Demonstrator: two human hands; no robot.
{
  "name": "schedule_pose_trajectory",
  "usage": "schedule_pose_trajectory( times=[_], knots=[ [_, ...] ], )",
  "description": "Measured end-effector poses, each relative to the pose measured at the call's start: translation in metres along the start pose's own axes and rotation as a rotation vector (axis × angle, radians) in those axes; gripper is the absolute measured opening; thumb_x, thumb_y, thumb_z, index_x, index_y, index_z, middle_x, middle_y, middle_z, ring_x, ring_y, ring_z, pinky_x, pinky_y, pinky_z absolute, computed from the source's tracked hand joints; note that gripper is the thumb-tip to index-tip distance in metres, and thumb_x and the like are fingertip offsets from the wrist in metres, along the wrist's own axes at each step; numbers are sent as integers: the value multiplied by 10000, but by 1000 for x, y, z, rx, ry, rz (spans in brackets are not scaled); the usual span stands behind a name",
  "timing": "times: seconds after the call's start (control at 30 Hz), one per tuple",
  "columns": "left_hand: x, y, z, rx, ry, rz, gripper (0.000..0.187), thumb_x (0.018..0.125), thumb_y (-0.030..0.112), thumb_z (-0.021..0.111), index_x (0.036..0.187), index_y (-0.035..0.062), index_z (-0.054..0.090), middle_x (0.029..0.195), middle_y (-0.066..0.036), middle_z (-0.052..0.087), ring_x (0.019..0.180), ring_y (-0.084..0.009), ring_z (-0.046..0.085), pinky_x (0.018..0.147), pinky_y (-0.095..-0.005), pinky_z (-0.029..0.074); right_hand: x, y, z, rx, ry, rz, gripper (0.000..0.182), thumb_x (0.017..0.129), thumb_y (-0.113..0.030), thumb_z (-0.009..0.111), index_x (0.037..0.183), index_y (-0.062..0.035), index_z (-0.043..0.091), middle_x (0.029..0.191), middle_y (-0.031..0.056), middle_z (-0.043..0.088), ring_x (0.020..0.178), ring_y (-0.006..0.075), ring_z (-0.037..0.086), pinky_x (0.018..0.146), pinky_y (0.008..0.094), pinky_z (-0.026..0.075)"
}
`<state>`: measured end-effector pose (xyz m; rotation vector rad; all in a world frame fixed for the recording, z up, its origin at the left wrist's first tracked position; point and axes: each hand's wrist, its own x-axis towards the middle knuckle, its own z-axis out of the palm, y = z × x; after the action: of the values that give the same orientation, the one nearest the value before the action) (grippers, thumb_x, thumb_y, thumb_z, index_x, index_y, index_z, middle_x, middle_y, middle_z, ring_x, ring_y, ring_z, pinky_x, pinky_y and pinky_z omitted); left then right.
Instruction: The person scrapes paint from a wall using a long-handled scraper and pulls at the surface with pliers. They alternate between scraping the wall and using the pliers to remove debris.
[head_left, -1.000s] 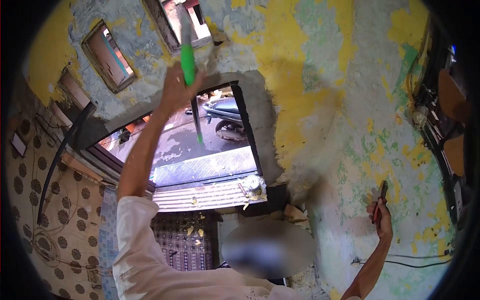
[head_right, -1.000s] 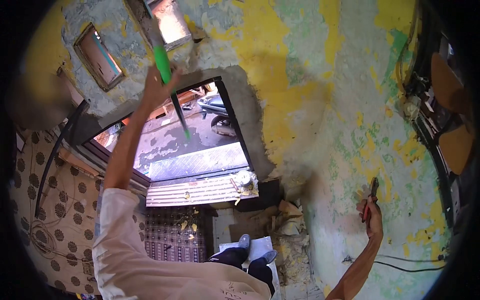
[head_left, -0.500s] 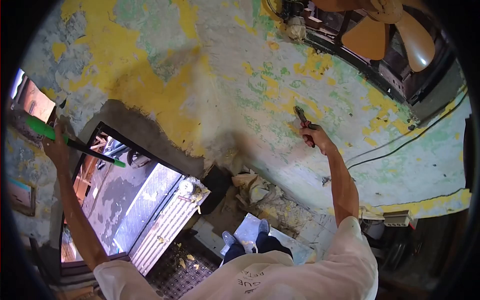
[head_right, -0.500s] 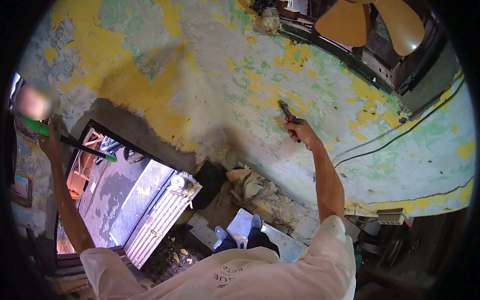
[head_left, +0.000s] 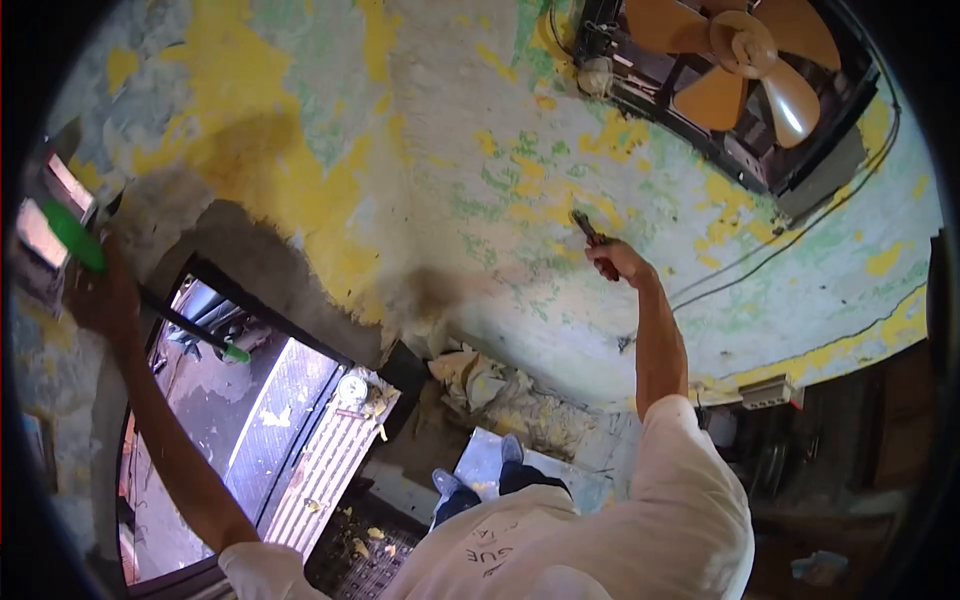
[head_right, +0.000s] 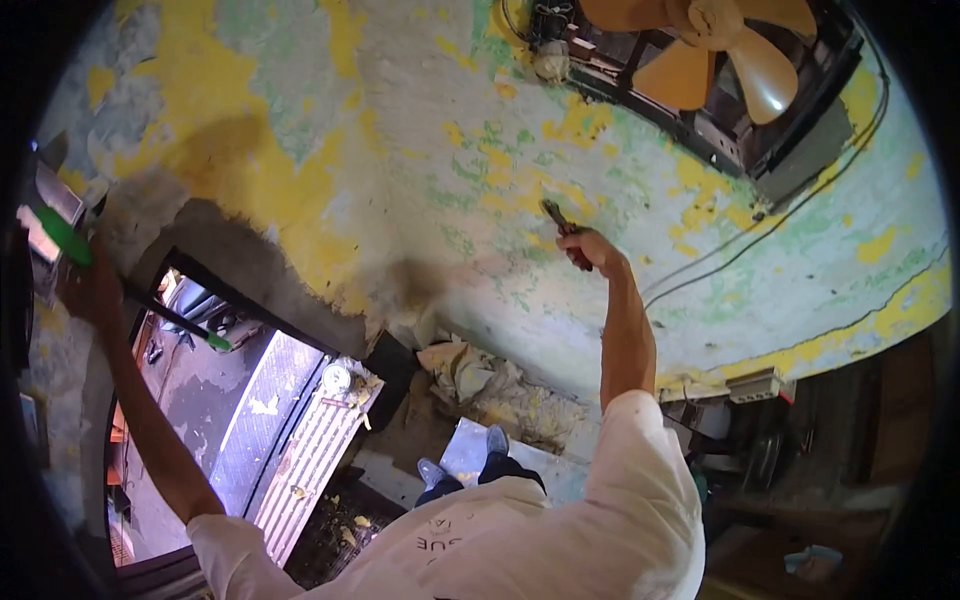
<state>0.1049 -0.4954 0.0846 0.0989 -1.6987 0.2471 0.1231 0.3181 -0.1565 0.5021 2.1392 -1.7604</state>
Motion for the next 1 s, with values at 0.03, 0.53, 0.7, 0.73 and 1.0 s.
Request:
schedule_pose_trajectory(
  times=[0.03,0.53,0.7,0.73,1.0],
  knots=[
    [1,-2,2,-234,-25,-114,404,904,433,844,1021,48,813,947,-123,800,863,-299,755,803,-433,586,14,-9,-3,18,12,22,140,929,-167,750,994,-149,628,648,-25,527,492,96,445,457,306,344],
    [19,3,-21,-271,-140,-2,314,889,269,875,999,-11,786,911,-147,777,813,-298,740,780,-418,572,13,-16,-14,-63,-22,21,183,949,-248,729,883,-100,643,702,2,590,539,106,518,469,307,373],
    [16,-3,-6,-235,-15,-89,327,912,308,848,990,-4,789,938,-146,779,829,-292,739,789,-405,567,37,25,6,-36,218,-193,141,881,-154,759,853,-52,667,593,27,548,494,134,503,473,331,342],
    [11,-10,-1,-204,-25,-22,301,915,284,846,987,-3,790,938,-141,780,827,-279,739,786,-394,564,16,39,3,-38,243,-144,141,881,-154,759,853,-52,667,593,27,548,494,134,503,473,331,342],
    [10,-27,-2,-165,-97,61,248,897,233,869,965,5,799,886,-145,776,754,-313,725,684,-391,552,31,29,14,132,175,-157,175,898,-182,764,922,-22,698,666,43,602,540,152,529,507,335,408]
  ],
)
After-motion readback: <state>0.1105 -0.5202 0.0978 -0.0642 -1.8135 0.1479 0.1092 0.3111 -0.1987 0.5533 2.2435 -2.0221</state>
